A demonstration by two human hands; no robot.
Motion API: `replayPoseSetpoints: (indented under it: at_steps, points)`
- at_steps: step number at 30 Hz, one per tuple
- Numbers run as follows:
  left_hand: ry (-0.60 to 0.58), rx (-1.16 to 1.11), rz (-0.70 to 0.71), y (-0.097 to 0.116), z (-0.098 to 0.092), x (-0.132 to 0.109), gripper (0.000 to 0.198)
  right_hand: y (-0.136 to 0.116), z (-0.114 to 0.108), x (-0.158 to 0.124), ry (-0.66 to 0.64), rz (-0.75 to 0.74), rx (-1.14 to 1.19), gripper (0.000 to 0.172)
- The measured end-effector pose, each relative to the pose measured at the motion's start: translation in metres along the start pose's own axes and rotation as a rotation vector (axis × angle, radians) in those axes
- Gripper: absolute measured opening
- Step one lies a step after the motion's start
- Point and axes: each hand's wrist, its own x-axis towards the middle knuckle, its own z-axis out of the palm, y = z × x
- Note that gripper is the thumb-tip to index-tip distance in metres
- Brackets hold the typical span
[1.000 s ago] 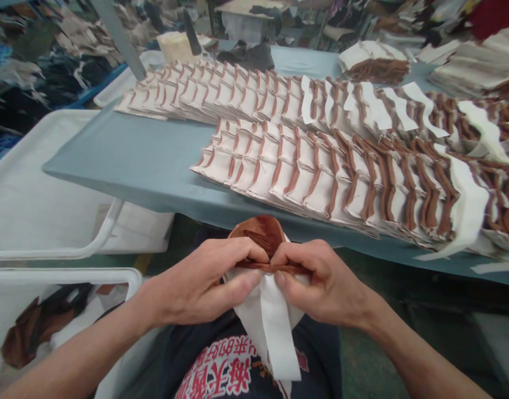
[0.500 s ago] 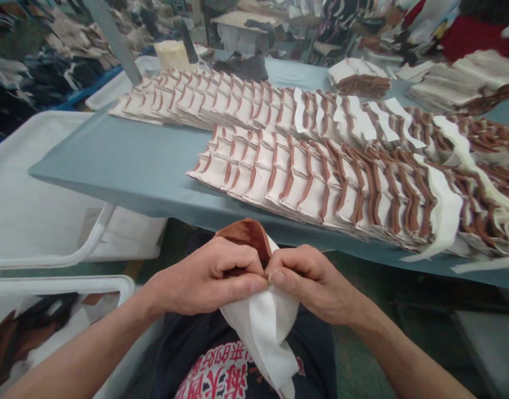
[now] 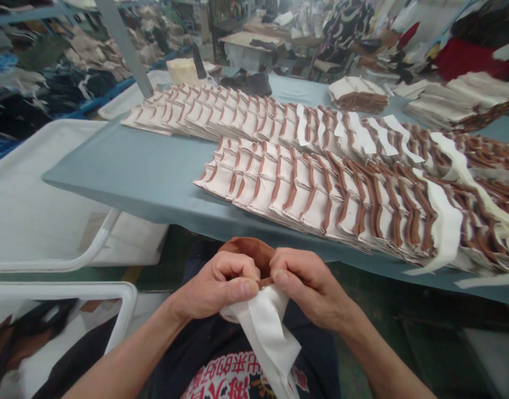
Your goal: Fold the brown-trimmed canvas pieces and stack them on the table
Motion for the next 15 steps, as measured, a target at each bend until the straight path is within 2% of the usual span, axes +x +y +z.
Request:
replayPoseSetpoints:
  at_steps: [3, 7, 12, 15]
  points:
    - [-0.044, 0.148, 0.0, 0.009, -0.006, -0.002, 0.067, -0.006, -0.011, 0.003, -0.028, -0.123, -0.176, 0.032]
    - [-0.123, 0.319, 0.008, 0.023, -0.005, -0.002, 0.071, -0.011, -0.011, 0.003, -0.04, -0.183, -0.211, 0.027]
    - [-0.207, 0.488, 0.122, 0.038, 0.001, 0.002, 0.046, -0.011, -0.009, 0.003, -0.024, -0.183, -0.25, 0.03]
    - [-0.16, 0.669, 0.214, 0.036, 0.006, 0.003, 0.034, -0.008, -0.01, 0.003, -0.04, -0.161, -0.299, 0.037]
